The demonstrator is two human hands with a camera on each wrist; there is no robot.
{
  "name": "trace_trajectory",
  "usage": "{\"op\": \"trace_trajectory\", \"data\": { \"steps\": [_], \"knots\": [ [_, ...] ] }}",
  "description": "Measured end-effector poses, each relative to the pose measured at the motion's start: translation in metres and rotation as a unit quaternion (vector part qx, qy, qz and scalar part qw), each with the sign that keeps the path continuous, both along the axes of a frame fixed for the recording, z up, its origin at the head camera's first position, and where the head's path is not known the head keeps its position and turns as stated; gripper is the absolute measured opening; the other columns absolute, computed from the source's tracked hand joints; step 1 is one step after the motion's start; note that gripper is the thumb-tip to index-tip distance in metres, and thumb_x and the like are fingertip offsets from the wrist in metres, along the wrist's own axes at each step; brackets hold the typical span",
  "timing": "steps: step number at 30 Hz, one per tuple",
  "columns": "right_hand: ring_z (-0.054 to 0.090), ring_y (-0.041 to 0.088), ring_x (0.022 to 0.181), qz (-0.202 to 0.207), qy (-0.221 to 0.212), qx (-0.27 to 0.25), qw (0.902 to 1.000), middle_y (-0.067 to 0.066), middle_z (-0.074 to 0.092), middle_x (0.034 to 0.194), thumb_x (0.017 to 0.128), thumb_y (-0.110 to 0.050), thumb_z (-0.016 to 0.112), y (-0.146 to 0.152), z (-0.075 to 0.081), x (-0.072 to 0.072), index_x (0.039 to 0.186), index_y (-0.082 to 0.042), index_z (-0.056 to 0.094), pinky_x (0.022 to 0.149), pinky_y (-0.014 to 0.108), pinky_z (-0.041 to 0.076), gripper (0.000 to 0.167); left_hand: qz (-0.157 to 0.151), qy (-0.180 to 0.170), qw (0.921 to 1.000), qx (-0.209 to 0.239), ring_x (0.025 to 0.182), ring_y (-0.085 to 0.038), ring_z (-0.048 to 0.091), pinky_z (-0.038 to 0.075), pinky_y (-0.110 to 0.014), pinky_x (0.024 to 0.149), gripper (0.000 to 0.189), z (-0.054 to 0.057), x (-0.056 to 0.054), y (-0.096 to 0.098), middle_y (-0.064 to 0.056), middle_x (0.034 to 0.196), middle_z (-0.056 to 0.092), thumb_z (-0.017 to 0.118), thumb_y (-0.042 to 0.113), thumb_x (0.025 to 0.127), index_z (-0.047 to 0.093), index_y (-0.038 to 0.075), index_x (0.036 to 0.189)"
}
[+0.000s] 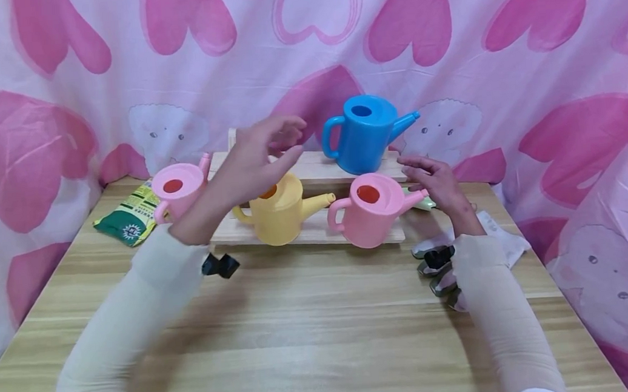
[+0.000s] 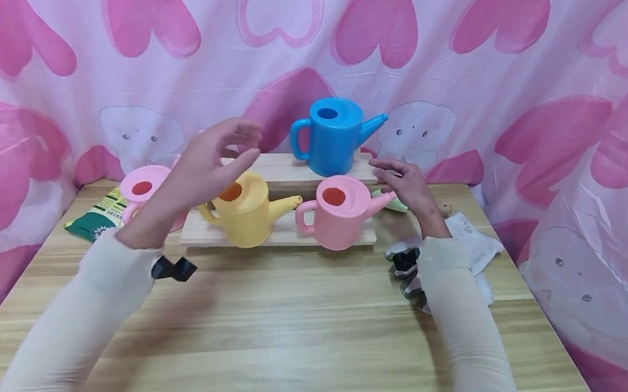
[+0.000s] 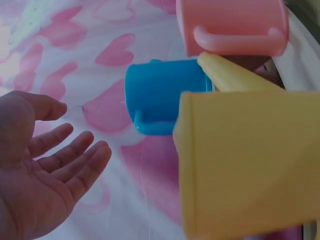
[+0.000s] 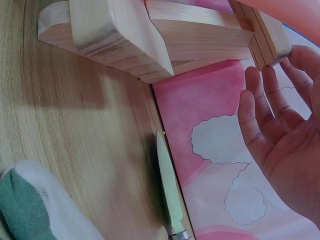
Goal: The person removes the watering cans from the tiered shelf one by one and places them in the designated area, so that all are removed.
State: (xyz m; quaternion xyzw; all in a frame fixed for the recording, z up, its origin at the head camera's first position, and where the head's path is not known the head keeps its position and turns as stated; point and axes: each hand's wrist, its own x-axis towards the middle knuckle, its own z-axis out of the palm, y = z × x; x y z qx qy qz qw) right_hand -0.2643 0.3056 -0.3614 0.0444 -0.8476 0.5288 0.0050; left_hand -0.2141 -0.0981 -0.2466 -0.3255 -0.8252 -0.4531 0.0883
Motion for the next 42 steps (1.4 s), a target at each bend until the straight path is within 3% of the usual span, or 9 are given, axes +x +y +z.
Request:
{"op": "trace_trajectory", "data": {
  "steps": [5,10,16,21,27,33,40,42],
  "knots": [
    [0.07,0.012,0.102,-0.003,0.001,0.002,1.0,0.008,0.054,0.148,0.101,-0.049,0.063,0.002,-0.001,-0.002,0.144,-0.018,0.062,0.089,0.038,0.058,0.053,0.004,-0.011,0.9999,-0.001,0.115,-0.02,0.062,0.051,-0.033,0.1,0.04,-0.001,-0.016,0.027,-0.008,0.129,0.064,0.065,0.015,0.101,0.057,0.004,0.139],
    [0.07,0.012,0.104,-0.005,-0.01,-0.001,0.9999,0.006,0.05,0.152,0.101,-0.05,0.063,0.004,-0.002,-0.003,0.145,-0.019,0.061,0.091,0.041,0.057,0.054,0.017,-0.037,0.9989,-0.023,0.128,-0.026,0.054,0.049,-0.036,0.105,0.048,-0.009,-0.034,0.05,-0.013,0.144,0.055,0.06,0.012,0.104,0.049,0.002,0.149],
    [0.07,0.013,0.105,-0.006,-0.012,-0.01,0.9999,0.005,0.047,0.155,0.101,-0.048,0.063,0.004,-0.001,-0.002,0.146,-0.019,0.06,0.091,0.039,0.057,0.054,0.073,-0.052,0.993,-0.077,0.141,-0.026,0.044,0.043,-0.036,0.112,0.055,-0.004,-0.051,0.07,-0.013,0.155,0.046,0.055,0.016,0.107,0.037,0.004,0.157],
    [0.069,0.023,0.111,-0.012,-0.016,-0.008,0.9998,0.004,0.047,0.155,0.101,-0.049,0.063,0.005,-0.001,-0.002,0.146,-0.019,0.06,0.091,0.04,0.057,0.054,0.101,-0.079,0.9855,-0.111,0.137,-0.023,0.048,0.044,-0.034,0.11,0.053,0.003,-0.063,0.079,-0.011,0.154,0.048,0.051,0.02,0.109,0.036,0.005,0.157],
    [0.068,0.026,0.114,-0.012,-0.021,-0.006,0.9997,0.004,0.049,0.154,0.102,-0.048,0.062,0.004,-0.003,-0.004,0.147,-0.019,0.059,0.091,0.038,0.057,0.054,0.097,-0.134,0.9782,-0.126,0.105,-0.022,0.06,0.056,-0.031,0.091,0.049,0.005,-0.064,0.084,-0.01,0.132,0.06,0.05,0.021,0.11,0.04,0.006,0.156],
    [0.068,0.018,0.109,-0.013,-0.033,-0.005,0.9993,0.004,0.047,0.156,0.103,-0.044,0.061,0.002,-0.003,-0.004,0.148,-0.018,0.058,0.089,0.033,0.058,0.051,0.096,-0.149,0.9749,-0.134,0.099,-0.023,0.059,0.055,-0.032,0.087,0.037,0.002,-0.062,0.084,-0.01,0.114,0.062,0.051,0.021,0.11,0.05,0.005,0.143],
    [0.069,0.015,0.106,0.003,-0.028,0.002,0.9996,0.014,0.045,0.156,0.106,-0.036,0.059,-0.013,0.022,0.015,0.147,-0.011,0.058,0.089,0.033,0.059,0.049,0.104,-0.158,0.9695,-0.156,0.096,-0.022,0.06,0.056,-0.029,0.083,0.032,0.002,-0.063,0.084,-0.009,0.109,0.061,0.052,0.02,0.11,0.051,0.006,0.138],
    [0.068,0.017,0.107,0.0,-0.031,0.005,0.9995,0.013,0.046,0.156,0.106,-0.037,0.059,-0.012,0.021,0.014,0.147,-0.012,0.058,0.089,0.034,0.058,0.049,0.107,-0.157,0.9686,-0.161,0.096,-0.022,0.06,0.057,-0.03,0.082,0.031,0.001,-0.063,0.085,-0.009,0.108,0.06,0.052,0.02,0.109,0.051,0.006,0.137]
  ]
}}
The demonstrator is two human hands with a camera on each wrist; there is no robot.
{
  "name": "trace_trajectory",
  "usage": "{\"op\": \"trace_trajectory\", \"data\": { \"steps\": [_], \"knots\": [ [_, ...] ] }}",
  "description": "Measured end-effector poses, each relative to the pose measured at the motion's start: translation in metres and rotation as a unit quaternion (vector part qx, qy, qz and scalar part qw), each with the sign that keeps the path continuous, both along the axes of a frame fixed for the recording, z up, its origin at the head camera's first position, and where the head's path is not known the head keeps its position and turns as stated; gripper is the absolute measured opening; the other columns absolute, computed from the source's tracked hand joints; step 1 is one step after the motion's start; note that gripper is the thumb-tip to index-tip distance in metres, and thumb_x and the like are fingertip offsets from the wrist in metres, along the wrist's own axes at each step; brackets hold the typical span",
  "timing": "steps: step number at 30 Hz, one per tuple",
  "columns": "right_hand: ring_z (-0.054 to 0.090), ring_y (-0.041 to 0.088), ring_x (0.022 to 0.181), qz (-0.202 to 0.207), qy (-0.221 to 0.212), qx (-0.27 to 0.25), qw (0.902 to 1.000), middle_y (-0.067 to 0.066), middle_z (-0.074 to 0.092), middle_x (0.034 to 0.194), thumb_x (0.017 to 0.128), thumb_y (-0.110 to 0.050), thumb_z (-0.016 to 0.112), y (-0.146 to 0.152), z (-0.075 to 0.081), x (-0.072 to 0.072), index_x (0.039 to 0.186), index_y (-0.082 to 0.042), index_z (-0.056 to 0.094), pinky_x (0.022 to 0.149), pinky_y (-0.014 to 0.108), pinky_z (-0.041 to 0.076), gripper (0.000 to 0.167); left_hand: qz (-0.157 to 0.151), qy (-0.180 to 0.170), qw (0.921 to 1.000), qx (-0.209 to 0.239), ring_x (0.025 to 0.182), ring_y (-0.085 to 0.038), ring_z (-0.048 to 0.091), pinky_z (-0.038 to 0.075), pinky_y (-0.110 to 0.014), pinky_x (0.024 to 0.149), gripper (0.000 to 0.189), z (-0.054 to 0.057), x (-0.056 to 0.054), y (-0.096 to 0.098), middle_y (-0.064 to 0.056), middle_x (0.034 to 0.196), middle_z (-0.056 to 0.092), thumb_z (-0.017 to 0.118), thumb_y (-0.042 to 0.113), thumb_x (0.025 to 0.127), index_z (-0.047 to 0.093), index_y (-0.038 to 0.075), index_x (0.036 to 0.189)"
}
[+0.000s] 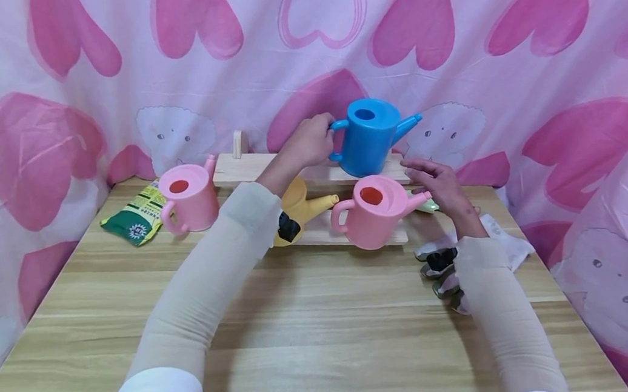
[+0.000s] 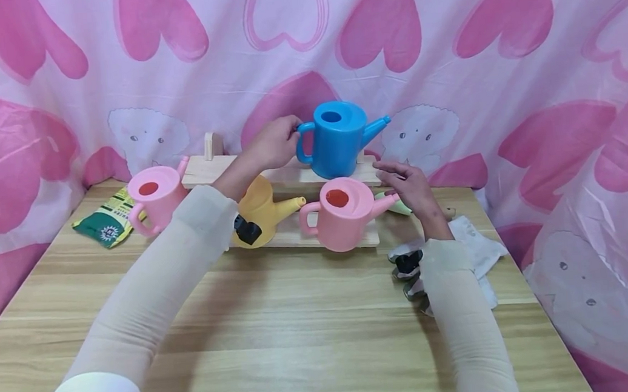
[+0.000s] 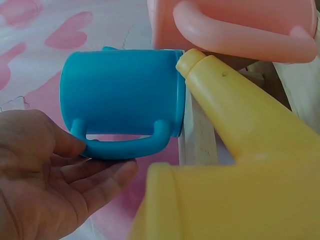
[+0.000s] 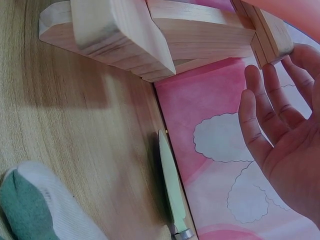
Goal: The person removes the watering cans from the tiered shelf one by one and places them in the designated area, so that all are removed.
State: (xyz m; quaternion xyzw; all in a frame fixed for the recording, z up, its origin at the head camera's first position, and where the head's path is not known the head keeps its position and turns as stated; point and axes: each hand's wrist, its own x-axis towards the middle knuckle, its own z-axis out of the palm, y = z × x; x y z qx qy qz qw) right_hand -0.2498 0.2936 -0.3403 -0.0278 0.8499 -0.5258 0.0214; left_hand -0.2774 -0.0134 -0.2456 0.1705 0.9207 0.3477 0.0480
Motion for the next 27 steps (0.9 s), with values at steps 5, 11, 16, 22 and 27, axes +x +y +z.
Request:
{"op": "trace_trajectory", "data": {
  "steps": [5,11,16,22,27],
  "knots": [
    [0.067,0.015,0.107,-0.011,-0.002,-0.007,0.9999,0.008,0.047,0.156,0.105,-0.039,0.06,0.008,-0.014,-0.01,0.147,-0.014,0.058,0.088,0.031,0.058,0.049,-0.003,0.01,0.9999,-0.009,0.094,-0.021,0.06,0.057,-0.03,0.08,0.027,-0.002,-0.001,0.0,-0.01,0.105,0.06,0.053,0.02,0.109,0.052,0.005,0.131],
    [0.068,0.015,0.107,-0.012,0.011,-0.01,0.9998,0.004,0.049,0.154,0.102,-0.047,0.062,0.012,-0.023,-0.016,0.145,-0.018,0.06,0.089,0.034,0.058,0.052,-0.005,0.033,0.9994,-0.013,0.095,-0.02,0.059,0.057,-0.029,0.081,0.024,-0.004,-0.002,-0.001,-0.009,0.106,0.059,0.051,0.018,0.11,0.053,0.005,0.129],
    [0.068,0.018,0.108,-0.007,0.013,-0.007,0.9999,0.005,0.051,0.151,0.1,-0.051,0.063,0.009,-0.022,-0.016,0.144,-0.019,0.062,0.09,0.036,0.058,0.054,-0.003,0.041,0.9991,-0.008,0.095,-0.021,0.059,0.058,-0.031,0.082,0.022,-0.005,-0.001,-0.003,-0.009,0.105,0.06,0.051,0.017,0.109,0.054,0.004,0.127],
    [0.068,0.018,0.108,-0.004,0.013,-0.014,0.9998,0.005,0.051,0.151,0.101,-0.049,0.064,0.007,-0.022,-0.016,0.144,-0.018,0.061,0.091,0.036,0.058,0.054,-0.018,0.07,0.9974,0.011,0.091,-0.022,0.059,0.058,-0.031,0.081,0.021,0.0,-0.001,-0.008,-0.011,0.103,0.059,0.049,0.015,0.11,0.053,0.001,0.125],
    [0.067,0.017,0.107,-0.005,0.021,-0.012,0.9997,0.004,0.05,0.152,0.101,-0.049,0.064,0.007,-0.022,-0.016,0.144,-0.018,0.062,0.09,0.034,0.058,0.053,-0.024,0.106,0.9925,0.056,0.09,-0.025,0.057,0.056,-0.033,0.082,0.02,0.012,0.003,-0.013,-0.015,0.101,0.057,0.046,0.011,0.11,0.052,-0.004,0.122]
  ]
}}
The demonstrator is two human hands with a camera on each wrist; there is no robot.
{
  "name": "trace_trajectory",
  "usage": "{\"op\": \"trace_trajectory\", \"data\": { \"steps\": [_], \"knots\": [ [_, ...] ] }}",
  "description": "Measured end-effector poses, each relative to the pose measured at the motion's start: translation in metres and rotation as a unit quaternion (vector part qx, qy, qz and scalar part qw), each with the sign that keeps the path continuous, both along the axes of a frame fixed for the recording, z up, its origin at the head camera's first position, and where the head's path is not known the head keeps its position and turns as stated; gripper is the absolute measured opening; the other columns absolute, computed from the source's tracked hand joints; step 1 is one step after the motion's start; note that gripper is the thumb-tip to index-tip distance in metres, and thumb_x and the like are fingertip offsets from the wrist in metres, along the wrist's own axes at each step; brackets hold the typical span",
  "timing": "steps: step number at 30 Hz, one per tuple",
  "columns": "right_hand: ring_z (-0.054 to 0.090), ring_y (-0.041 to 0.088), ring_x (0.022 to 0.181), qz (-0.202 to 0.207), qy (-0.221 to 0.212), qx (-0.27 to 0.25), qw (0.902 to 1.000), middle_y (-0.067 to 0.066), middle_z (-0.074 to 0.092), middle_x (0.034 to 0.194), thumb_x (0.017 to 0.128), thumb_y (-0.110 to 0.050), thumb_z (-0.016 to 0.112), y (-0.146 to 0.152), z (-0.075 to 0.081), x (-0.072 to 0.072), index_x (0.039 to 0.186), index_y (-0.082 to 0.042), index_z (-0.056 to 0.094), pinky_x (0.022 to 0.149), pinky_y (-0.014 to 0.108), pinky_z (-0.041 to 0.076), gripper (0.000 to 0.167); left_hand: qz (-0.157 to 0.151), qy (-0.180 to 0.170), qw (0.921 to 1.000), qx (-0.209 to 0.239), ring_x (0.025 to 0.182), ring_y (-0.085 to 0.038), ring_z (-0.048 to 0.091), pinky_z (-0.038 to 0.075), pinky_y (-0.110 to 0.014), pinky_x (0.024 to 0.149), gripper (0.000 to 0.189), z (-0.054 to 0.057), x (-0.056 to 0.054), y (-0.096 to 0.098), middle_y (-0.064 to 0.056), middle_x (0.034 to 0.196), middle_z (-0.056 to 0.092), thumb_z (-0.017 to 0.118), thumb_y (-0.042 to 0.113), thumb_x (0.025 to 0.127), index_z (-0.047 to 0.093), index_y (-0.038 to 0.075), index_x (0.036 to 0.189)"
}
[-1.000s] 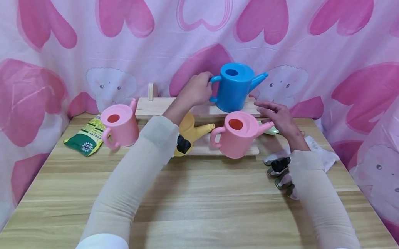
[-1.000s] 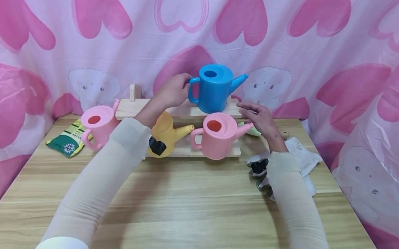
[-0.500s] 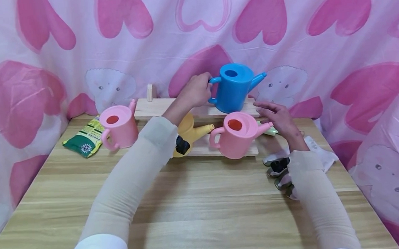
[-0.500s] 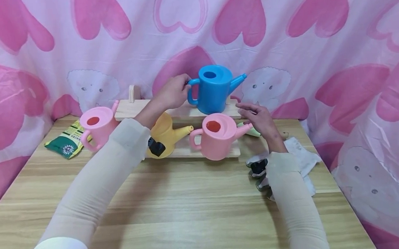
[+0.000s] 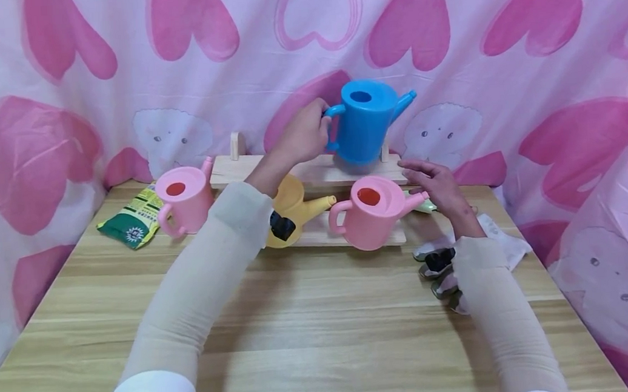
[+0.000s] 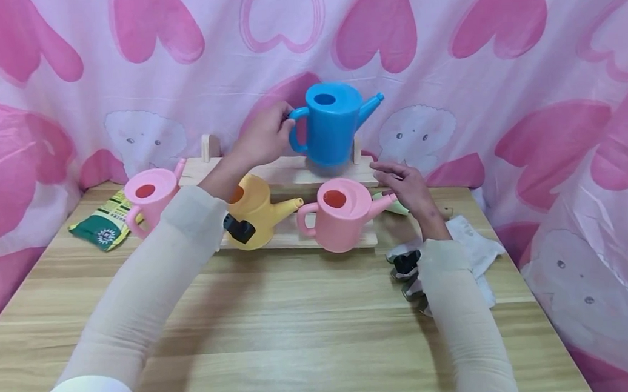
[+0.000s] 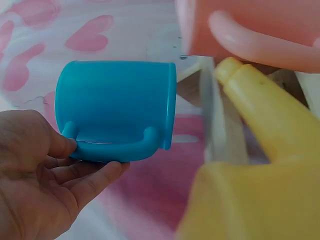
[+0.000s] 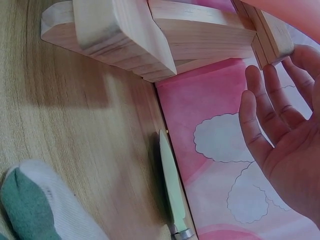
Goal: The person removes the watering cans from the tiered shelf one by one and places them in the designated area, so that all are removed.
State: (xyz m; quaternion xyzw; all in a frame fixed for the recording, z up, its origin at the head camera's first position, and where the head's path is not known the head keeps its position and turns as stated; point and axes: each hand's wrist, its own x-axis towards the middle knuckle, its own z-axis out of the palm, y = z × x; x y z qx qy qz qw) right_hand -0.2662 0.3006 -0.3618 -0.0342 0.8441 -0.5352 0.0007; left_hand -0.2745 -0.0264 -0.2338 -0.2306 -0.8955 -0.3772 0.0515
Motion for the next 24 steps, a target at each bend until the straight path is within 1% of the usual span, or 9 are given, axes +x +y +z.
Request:
{"op": "trace_trajectory", "data": {
  "steps": [1,4,6,10,12,14,19,22,24],
  "knots": [
    [0.068,0.017,0.107,0.0,0.002,0.001,1.0,0.003,0.051,0.152,0.1,-0.05,0.064,0.0,0.0,0.0,0.143,-0.018,0.063,0.09,0.035,0.058,0.053,0.002,0.007,1.0,0.004,0.091,-0.026,0.057,0.055,-0.034,0.082,0.019,0.003,0.001,-0.002,-0.015,0.101,0.057,0.046,0.011,0.11,0.053,-0.004,0.122],
    [0.068,0.016,0.106,-0.002,0.004,0.001,1.0,0.003,0.052,0.151,0.1,-0.05,0.064,0.0,0.0,-0.001,0.143,-0.018,0.063,0.092,0.038,0.057,0.053,0.014,0.012,0.9998,0.009,0.094,-0.023,0.057,0.056,-0.032,0.087,0.019,0.01,0.005,-0.009,-0.012,0.104,0.058,0.049,0.013,0.11,0.053,-0.001,0.123],
    [0.068,0.016,0.105,-0.005,0.005,-0.001,1.0,0.004,0.052,0.15,0.1,-0.048,0.065,-0.001,-0.001,-0.001,0.142,-0.018,0.064,0.093,0.039,0.056,0.052,0.023,0.0,0.9997,0.009,0.096,-0.021,0.057,0.056,-0.03,0.088,0.021,0.014,0.008,-0.016,-0.01,0.107,0.059,0.049,0.016,0.11,0.053,0.002,0.126],
    [0.068,0.012,0.101,-0.006,0.004,-0.006,1.0,0.006,0.052,0.15,0.101,-0.044,0.065,-0.001,-0.002,-0.001,0.143,-0.016,0.063,0.092,0.035,0.057,0.051,0.04,-0.008,0.9991,0.014,0.098,-0.02,0.056,0.054,-0.027,0.088,0.023,0.021,0.015,-0.032,-0.009,0.109,0.059,0.048,0.021,0.111,0.053,0.005,0.127],
    [0.068,0.011,0.099,-0.006,0.004,-0.013,0.9999,0.007,0.052,0.15,0.101,-0.042,0.066,-0.001,-0.003,-0.001,0.143,-0.014,0.063,0.091,0.034,0.058,0.05,0.044,0.0,0.9988,0.02,0.099,-0.021,0.056,0.053,-0.029,0.087,0.023,0.023,0.019,-0.041,-0.01,0.11,0.06,0.048,0.021,0.111,0.054,0.004,0.126],
    [0.069,0.009,0.098,-0.003,0.006,-0.024,0.9997,0.009,0.052,0.15,0.101,-0.039,0.067,-0.002,-0.003,-0.002,0.143,-0.012,0.063,0.091,0.034,0.057,0.05,0.043,0.01,0.9986,0.028,0.102,-0.022,0.056,0.053,-0.031,0.089,0.022,0.025,0.022,-0.051,-0.011,0.113,0.061,0.049,0.019,0.11,0.055,0.003,0.124],
    [0.071,0.008,0.096,-0.001,0.008,-0.047,0.9989,0.011,0.053,0.149,0.101,-0.034,0.068,-0.004,-0.005,-0.003,0.142,-0.008,0.062,0.094,0.038,0.055,0.049,0.037,0.003,0.9981,0.05,0.109,-0.026,0.06,0.056,-0.038,0.094,0.026,0.03,0.033,-0.076,-0.014,0.122,0.062,0.049,0.017,0.11,0.056,-0.001,0.127],
    [0.071,0.007,0.095,0.001,0.009,-0.05,0.9987,0.012,0.054,0.148,0.102,-0.032,0.067,-0.003,-0.006,-0.005,0.142,-0.006,0.062,0.094,0.036,0.056,0.048,0.038,0.0,0.9971,0.066,0.108,-0.028,0.061,0.056,-0.041,0.096,0.028,0.031,0.042,-0.09,-0.015,0.121,0.063,0.048,0.016,0.11,0.056,-0.004,0.128],
    [0.071,0.007,0.094,0.004,0.009,-0.053,0.9985,0.013,0.053,0.148,0.103,-0.029,0.067,-0.003,-0.006,-0.005,0.142,-0.005,0.061,0.091,0.032,0.057,0.047,0.046,0.001,0.9965,0.07,0.107,-0.028,0.062,0.055,-0.042,0.097,0.029,0.033,0.048,-0.098,-0.016,0.121,0.063,0.048,0.017,0.11,0.056,-0.004,0.129]
  ]
}}
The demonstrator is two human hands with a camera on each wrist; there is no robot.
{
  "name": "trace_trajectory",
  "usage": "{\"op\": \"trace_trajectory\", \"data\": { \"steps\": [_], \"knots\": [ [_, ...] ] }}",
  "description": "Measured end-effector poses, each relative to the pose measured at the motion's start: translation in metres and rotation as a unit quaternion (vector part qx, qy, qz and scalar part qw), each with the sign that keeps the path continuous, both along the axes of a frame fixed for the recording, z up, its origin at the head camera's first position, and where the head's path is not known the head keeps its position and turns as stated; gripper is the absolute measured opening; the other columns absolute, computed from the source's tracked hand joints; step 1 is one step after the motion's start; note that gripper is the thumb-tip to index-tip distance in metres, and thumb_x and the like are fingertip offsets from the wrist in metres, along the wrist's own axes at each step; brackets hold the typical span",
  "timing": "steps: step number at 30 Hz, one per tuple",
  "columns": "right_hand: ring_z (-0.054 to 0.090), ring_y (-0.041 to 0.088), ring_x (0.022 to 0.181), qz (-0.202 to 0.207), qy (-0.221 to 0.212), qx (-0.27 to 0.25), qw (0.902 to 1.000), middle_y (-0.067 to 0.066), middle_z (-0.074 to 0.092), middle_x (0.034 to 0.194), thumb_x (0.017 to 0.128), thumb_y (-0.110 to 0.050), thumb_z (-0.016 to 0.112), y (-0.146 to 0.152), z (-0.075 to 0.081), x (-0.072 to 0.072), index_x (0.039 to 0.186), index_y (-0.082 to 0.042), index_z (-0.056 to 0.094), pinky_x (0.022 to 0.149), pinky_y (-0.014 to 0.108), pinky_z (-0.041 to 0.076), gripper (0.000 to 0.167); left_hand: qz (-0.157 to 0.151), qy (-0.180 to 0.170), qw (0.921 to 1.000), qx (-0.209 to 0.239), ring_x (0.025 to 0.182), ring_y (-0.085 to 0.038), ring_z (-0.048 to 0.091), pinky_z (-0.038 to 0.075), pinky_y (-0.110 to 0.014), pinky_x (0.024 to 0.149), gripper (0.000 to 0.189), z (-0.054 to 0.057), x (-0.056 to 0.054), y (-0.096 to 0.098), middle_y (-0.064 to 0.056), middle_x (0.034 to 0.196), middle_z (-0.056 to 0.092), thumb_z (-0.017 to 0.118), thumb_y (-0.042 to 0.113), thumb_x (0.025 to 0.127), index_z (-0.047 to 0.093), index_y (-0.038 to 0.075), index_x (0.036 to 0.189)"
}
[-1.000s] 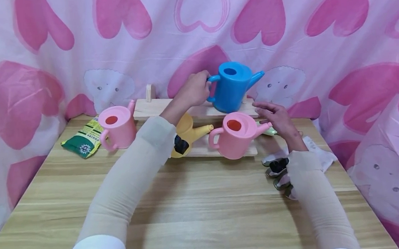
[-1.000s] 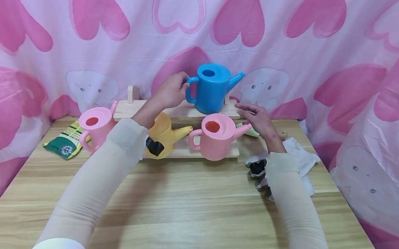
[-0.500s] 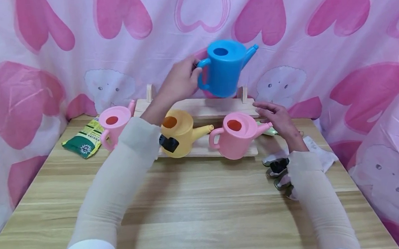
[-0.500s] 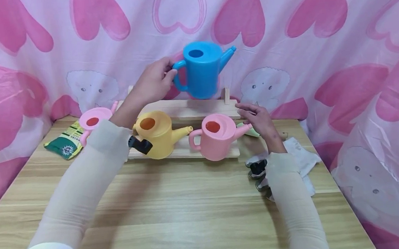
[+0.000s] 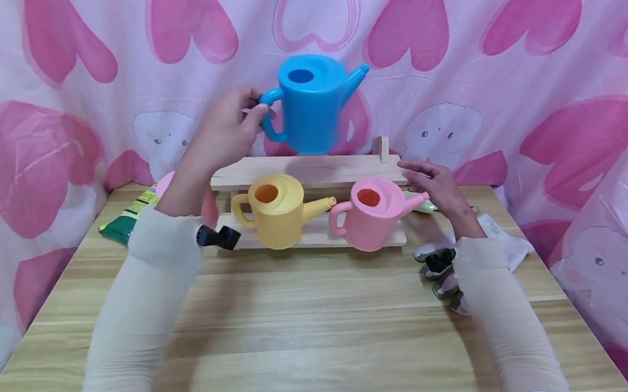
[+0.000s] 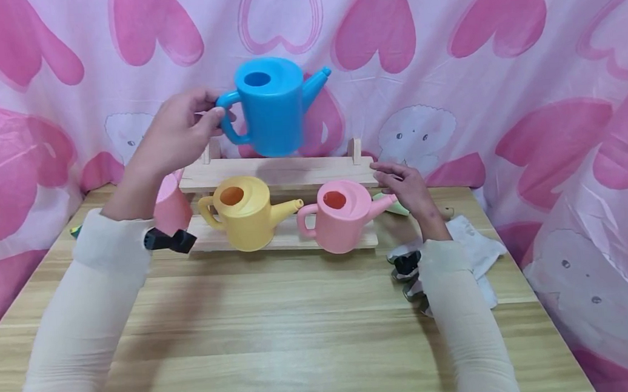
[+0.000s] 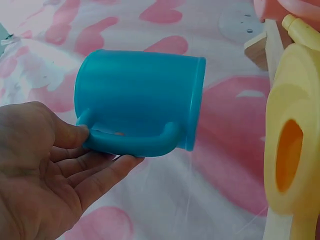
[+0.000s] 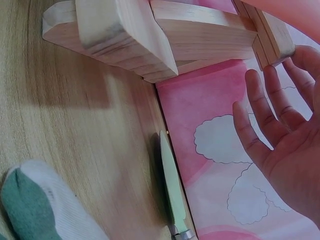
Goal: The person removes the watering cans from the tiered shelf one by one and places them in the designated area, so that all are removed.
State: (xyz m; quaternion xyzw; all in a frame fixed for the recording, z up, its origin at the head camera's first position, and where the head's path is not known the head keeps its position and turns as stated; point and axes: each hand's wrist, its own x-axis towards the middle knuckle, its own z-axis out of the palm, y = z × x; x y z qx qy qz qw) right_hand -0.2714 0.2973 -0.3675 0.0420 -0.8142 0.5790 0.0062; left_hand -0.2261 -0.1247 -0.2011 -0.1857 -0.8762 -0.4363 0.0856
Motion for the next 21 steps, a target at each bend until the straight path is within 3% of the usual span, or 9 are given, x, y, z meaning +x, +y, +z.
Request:
{"op": "trace_trajectory", "data": {
  "steps": [5,11,21],
  "knots": [
    [0.072,0.007,0.095,0.003,-0.003,-0.01,0.9999,0.015,0.052,0.149,0.103,-0.028,0.066,-0.001,0.002,0.002,0.143,-0.004,0.06,0.086,0.027,0.058,0.047,0.03,0.005,0.9996,-0.001,0.108,-0.027,0.064,0.055,-0.043,0.097,0.032,0.002,0.017,-0.017,-0.014,0.122,0.064,0.05,0.02,0.11,0.056,-0.001,0.133],
    [0.072,0.012,0.097,-0.001,0.007,0.009,0.9999,0.011,0.054,0.147,0.1,-0.037,0.069,-0.004,0.004,0.004,0.141,-0.009,0.063,0.089,0.035,0.058,0.05,0.059,0.005,0.9983,0.001,0.109,-0.031,0.066,0.054,-0.049,0.098,0.032,0.0,0.035,-0.039,-0.014,0.123,0.064,0.051,0.022,0.109,0.057,0.0,0.132],
    [0.071,0.013,0.097,-0.005,0.01,0.01,0.9999,0.009,0.056,0.145,0.099,-0.04,0.07,-0.006,0.003,0.007,0.14,-0.01,0.065,0.09,0.038,0.058,0.05,0.115,0.004,0.9934,-0.008,0.116,-0.038,0.064,0.053,-0.053,0.096,0.039,-0.008,0.066,-0.084,-0.014,0.13,0.059,0.051,0.027,0.108,0.054,0.003,0.14]
  ]
}}
